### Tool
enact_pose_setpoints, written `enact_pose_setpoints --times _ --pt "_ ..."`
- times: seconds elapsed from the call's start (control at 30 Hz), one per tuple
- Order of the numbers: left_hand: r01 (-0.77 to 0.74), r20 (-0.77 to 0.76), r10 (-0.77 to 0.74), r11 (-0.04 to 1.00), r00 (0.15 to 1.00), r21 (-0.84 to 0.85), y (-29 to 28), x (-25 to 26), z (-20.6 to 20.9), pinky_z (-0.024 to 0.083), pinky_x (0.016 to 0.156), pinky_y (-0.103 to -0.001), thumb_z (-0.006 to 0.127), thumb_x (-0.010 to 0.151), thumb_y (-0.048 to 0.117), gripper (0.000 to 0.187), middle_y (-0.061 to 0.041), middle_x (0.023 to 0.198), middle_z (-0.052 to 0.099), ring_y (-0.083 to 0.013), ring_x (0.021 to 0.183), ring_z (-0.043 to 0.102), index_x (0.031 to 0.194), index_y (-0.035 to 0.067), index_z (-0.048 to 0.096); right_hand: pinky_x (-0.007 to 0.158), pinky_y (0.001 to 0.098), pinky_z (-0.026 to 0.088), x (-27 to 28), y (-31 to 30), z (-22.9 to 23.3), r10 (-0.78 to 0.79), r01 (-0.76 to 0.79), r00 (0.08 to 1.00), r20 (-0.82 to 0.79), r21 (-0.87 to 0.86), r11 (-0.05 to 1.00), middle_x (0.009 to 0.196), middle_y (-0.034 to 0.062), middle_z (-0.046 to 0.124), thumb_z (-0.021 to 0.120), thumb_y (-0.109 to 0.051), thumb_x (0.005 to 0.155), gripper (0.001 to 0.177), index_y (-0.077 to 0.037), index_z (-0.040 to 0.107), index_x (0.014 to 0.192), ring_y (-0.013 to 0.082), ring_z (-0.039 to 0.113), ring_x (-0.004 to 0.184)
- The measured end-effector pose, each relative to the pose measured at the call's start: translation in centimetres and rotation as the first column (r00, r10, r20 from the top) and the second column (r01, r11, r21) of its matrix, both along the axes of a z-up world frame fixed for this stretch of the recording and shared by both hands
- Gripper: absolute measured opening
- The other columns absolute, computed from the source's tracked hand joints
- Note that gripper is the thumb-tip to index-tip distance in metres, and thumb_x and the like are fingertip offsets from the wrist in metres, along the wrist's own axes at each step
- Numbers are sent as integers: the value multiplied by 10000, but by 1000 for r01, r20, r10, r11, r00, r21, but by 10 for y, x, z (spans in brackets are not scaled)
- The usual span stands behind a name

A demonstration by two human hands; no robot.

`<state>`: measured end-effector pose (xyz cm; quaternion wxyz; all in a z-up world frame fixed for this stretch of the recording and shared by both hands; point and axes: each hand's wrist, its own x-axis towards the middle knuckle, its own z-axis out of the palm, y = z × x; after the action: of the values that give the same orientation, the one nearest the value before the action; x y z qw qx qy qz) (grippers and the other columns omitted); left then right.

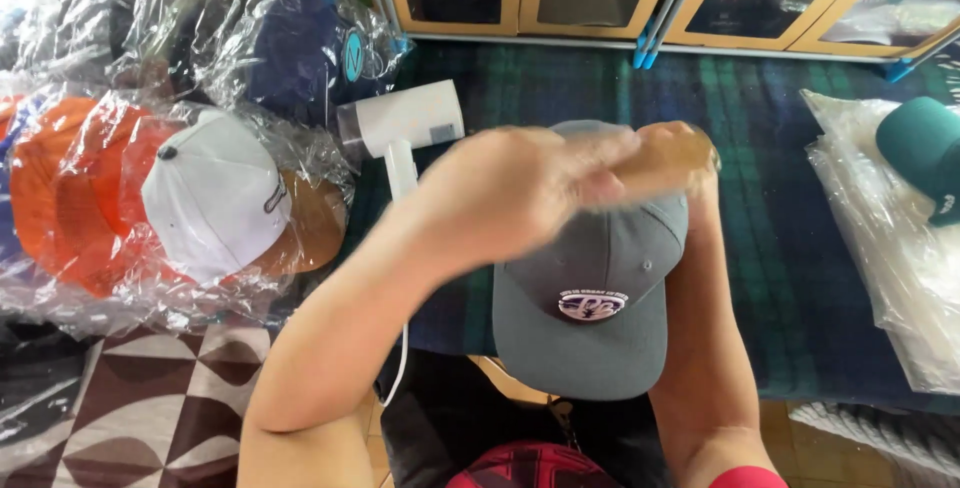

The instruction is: Brushing a grey baseball cap with a wooden brush to clean its exterior and interior surfaces.

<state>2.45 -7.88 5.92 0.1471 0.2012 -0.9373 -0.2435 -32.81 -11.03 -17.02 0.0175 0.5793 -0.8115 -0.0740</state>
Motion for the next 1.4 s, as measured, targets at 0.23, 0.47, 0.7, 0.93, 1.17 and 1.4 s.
enact_pose_setpoints --times 0.23,0.47,0.7,0.93,1.17,1.4 --pt "-319 -31 319 930 947 -180 -54 -17 -78 620 632 -519 473 1041 439 354 -115 813 725 -373 757 749 1333 328 638 715 456 637 18 22 -1 7 -4 994 107 -31 1000 1106 60 771 531 -283 986 311 -209 746 1198 333 747 1023" --pt "-517 230 463 755 856 404 -35 43 -132 501 662 -452 363 1063 426 478 -100 996 722 -290 765 621 1467 240 536 742 446 626 26 23 6 28 -8 964 264 -79 997 1115 61 768 523 -309 978 328 -196 743 1193 316 741 1029" --pt "-373 -641 324 926 696 62 64 37 -129 601 849 -427 633 1047 129 557 -195 1090 709 -349 973 728 1569 98 441 770 436 616 28 30 6 29 23 908 418 -119 993 1125 63 764 514 -335 970 350 -182 741 1188 300 734 1036" --pt "-485 -162 666 667 728 565 46 57 -173 515 1011 -570 435 1069 351 567 -353 1302 639 -506 1208 614 1606 186 355 791 429 607 40 39 20 48 49 856 514 -173 984 1132 65 762 507 -356 963 369 -171 739 1183 287 729 1041" --pt "-371 -474 541 834 695 408 68 60 -150 596 665 -409 606 1004 179 541 -140 885 749 -313 723 732 1531 139 492 819 420 596 51 42 30 71 93 773 630 -224 970 1141 68 758 498 -381 955 397 -157 738 1178 271 721 1048" --pt "-384 -546 393 913 740 138 18 45 -151 592 905 -459 597 1044 148 507 -243 1181 739 -402 1086 720 1541 149 499 846 411 584 61 50 46 89 172 675 732 -274 946 1150 70 755 488 -406 947 426 -143 736 1173 256 714 1054"
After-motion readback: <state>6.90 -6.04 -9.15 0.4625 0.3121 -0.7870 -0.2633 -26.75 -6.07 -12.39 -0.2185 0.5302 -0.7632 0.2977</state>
